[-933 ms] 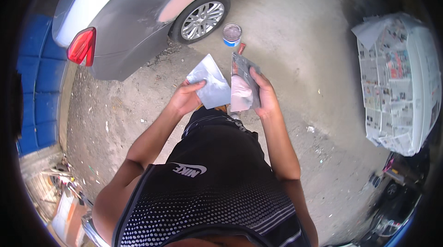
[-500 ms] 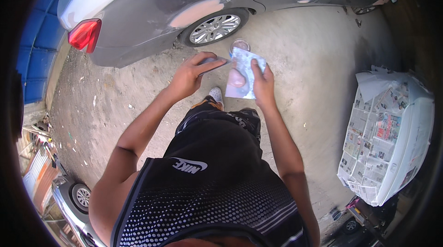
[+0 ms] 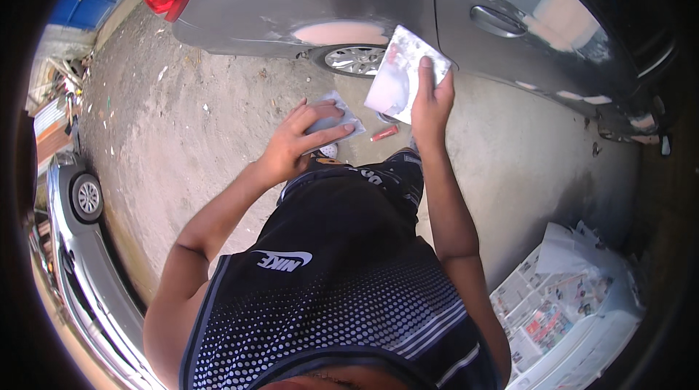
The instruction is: The person mixes body filler with a hardener on a metal sheet using a putty knife, then applies the mixture to the rear quarter panel of a silver car to fill dents.
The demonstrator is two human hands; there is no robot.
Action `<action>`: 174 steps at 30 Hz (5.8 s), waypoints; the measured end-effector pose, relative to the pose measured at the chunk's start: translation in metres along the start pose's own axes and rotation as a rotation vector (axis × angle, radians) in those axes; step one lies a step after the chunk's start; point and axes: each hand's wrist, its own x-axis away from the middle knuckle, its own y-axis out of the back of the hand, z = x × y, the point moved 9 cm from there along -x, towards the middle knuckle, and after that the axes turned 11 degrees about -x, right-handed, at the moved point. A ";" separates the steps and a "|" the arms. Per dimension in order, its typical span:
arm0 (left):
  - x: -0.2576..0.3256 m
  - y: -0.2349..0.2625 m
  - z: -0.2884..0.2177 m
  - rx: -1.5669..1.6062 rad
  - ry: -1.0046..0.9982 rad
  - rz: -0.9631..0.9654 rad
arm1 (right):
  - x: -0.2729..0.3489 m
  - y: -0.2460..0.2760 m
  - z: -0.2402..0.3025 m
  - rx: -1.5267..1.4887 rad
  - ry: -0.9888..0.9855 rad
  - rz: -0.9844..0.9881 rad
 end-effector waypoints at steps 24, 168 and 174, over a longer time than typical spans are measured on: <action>-0.013 -0.317 0.113 -0.078 0.780 -0.266 | -0.058 0.065 -0.326 0.379 -0.204 0.782; -0.024 -0.438 0.142 0.073 0.303 -0.527 | -0.098 0.149 -0.480 -0.257 -0.599 0.457; -0.004 -0.470 0.160 -0.085 0.382 -0.618 | -0.074 0.130 -0.479 -0.382 -0.841 0.601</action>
